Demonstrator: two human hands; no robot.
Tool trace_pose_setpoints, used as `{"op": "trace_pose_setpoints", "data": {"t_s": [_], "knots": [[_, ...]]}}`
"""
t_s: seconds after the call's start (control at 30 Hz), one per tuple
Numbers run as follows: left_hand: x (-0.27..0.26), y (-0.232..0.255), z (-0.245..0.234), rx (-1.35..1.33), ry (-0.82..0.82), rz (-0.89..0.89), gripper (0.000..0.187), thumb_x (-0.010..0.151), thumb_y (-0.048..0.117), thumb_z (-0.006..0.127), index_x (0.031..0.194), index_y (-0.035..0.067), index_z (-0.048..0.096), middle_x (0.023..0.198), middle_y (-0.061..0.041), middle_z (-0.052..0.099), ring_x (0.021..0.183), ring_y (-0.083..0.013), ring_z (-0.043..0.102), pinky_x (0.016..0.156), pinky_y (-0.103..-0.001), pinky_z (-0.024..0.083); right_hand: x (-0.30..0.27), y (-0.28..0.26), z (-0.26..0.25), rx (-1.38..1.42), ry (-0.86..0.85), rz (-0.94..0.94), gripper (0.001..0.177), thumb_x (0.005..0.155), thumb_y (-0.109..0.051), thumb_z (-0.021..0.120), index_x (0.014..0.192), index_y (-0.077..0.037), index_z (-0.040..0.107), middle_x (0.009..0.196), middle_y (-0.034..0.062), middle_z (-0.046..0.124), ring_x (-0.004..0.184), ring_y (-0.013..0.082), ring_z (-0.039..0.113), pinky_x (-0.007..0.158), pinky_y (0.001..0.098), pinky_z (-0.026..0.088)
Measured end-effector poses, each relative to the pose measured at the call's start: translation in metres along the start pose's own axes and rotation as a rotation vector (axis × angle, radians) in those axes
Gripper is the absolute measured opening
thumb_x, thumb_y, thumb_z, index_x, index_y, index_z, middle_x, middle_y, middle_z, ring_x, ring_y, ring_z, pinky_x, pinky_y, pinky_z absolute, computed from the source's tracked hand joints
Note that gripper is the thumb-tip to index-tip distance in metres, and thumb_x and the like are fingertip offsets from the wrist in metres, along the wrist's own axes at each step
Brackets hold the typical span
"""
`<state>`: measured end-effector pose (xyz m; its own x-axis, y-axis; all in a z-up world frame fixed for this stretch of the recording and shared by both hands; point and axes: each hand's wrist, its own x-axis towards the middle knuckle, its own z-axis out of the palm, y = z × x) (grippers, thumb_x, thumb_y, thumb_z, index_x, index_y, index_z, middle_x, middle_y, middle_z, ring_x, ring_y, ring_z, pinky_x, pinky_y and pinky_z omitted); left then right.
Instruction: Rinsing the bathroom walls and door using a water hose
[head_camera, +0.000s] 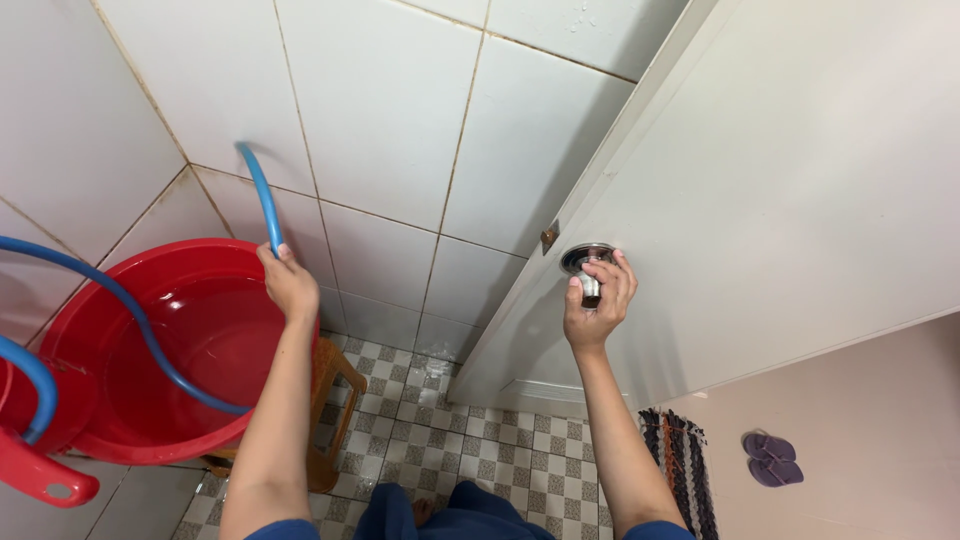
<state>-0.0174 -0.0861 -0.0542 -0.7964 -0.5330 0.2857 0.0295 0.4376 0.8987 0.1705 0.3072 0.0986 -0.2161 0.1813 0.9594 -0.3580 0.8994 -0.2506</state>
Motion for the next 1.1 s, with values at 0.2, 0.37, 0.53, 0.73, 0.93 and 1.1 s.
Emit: {"op": "trace_pose_setpoints", "data": {"t_s": [0.2, 0.37, 0.53, 0.73, 0.93, 1.1], "knots": [[-0.006, 0.075, 0.011, -0.095, -0.005, 0.299, 0.035, 0.117, 0.032, 0.037, 0.131, 0.003, 0.051, 0.103, -0.032, 0.065, 0.098, -0.0572, 0.063, 0.084, -0.065, 0.048, 0.000, 0.001, 0.001, 0.001, 0.008, 0.004, 0.015, 0.093, -0.024, 0.072, 0.096, -0.009, 0.069, 0.097, 0.0069, 0.067, 0.120, 0.0395, 0.060, 0.106, 0.0499, 0.045], [-0.028, 0.133, 0.024, -0.175, -0.089, 0.607, 0.030, 0.111, 0.012, 0.052, 0.129, -0.012, 0.054, 0.108, -0.039, 0.063, 0.103, -0.0596, 0.061, 0.087, -0.063, 0.050, -0.002, 0.002, 0.000, 0.000, 0.006, 0.011, 0.015, 0.093, -0.024, 0.072, 0.097, -0.009, 0.069, 0.098, 0.0067, 0.067, 0.121, 0.0393, 0.059, 0.106, 0.0500, 0.045], [-0.048, 0.139, 0.053, 0.123, -0.406, 0.780, 0.030, 0.106, 0.024, 0.054, 0.131, 0.008, 0.057, 0.106, -0.017, 0.069, 0.103, -0.0385, 0.070, 0.088, -0.050, 0.055, -0.002, 0.000, -0.001, -0.009, -0.004, 0.023, 0.015, 0.092, -0.024, 0.072, 0.095, -0.010, 0.068, 0.099, 0.0060, 0.067, 0.122, 0.0384, 0.060, 0.105, 0.0481, 0.045], [-0.064, 0.140, 0.059, 0.254, -0.487, 0.755, 0.029, 0.108, 0.034, 0.046, 0.128, 0.014, 0.053, 0.100, -0.009, 0.068, 0.099, -0.0310, 0.071, 0.083, -0.046, 0.058, -0.005, 0.000, -0.004, -0.015, -0.004, 0.035, 0.016, 0.092, -0.026, 0.072, 0.096, -0.011, 0.069, 0.100, 0.0050, 0.068, 0.122, 0.0372, 0.060, 0.106, 0.0474, 0.045], [-0.041, 0.129, 0.045, 0.055, -0.375, 0.504, 0.025, 0.110, 0.022, 0.048, 0.130, 0.006, 0.050, 0.101, -0.024, 0.068, 0.098, -0.0478, 0.068, 0.083, -0.058, 0.053, -0.006, -0.002, -0.006, -0.005, 0.005, 0.040, 0.015, 0.091, -0.026, 0.072, 0.095, -0.011, 0.069, 0.099, 0.0042, 0.068, 0.123, 0.0368, 0.060, 0.106, 0.0472, 0.045], [-0.018, 0.087, 0.037, 0.002, -0.296, 0.334, 0.025, 0.113, 0.022, 0.045, 0.132, 0.007, 0.046, 0.104, -0.029, 0.066, 0.098, -0.0540, 0.066, 0.083, -0.064, 0.051, -0.010, 0.001, -0.007, 0.003, 0.005, 0.033, 0.016, 0.092, -0.026, 0.072, 0.096, -0.010, 0.070, 0.099, 0.0059, 0.068, 0.122, 0.0384, 0.060, 0.106, 0.0479, 0.046]]}}
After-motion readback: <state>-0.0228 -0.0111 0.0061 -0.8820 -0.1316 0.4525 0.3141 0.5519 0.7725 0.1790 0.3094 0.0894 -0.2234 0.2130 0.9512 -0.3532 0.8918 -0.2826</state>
